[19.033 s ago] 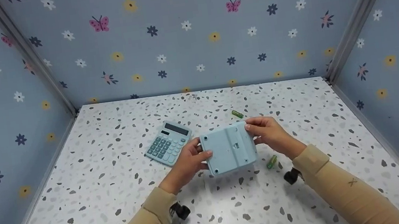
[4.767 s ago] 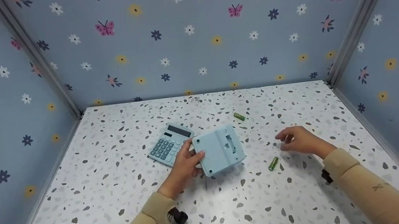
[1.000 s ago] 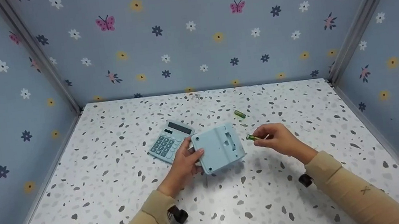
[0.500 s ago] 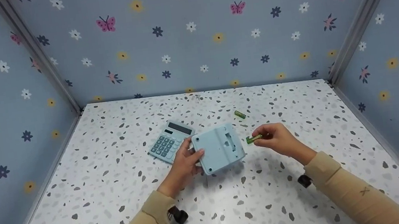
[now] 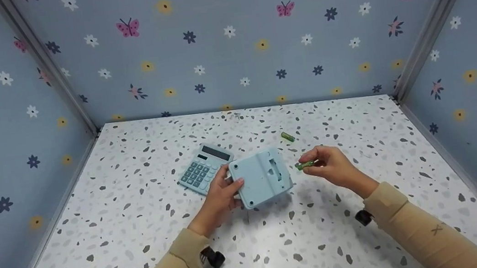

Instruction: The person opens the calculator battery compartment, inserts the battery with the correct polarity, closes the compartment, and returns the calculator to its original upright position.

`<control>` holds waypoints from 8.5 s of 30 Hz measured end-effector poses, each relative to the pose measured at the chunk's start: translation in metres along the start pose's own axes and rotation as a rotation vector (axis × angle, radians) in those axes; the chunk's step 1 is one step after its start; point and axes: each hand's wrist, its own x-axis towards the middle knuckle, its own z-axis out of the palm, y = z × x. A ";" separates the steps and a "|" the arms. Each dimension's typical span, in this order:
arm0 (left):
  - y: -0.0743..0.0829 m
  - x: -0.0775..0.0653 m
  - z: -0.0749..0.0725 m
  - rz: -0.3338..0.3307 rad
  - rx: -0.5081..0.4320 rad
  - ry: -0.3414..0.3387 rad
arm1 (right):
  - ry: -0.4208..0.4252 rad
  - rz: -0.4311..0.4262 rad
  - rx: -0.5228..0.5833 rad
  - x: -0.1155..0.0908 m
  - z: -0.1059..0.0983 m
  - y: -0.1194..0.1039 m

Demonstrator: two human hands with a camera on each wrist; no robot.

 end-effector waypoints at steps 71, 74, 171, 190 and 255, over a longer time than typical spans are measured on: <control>-0.004 0.007 0.008 0.002 -0.006 -0.022 | 0.087 -0.039 0.018 0.001 0.029 -0.015; -0.005 0.006 0.008 -0.001 -0.003 -0.018 | 0.099 -0.041 0.022 0.001 0.030 -0.015; -0.005 0.007 0.015 0.033 0.025 -0.090 | 0.018 0.519 0.177 0.015 0.043 -0.023; -0.005 0.005 0.017 0.041 0.076 -0.114 | 0.067 0.552 0.207 0.012 0.046 -0.019; 0.000 0.007 0.013 0.035 0.025 -0.077 | 0.094 0.241 -0.219 0.005 0.019 -0.010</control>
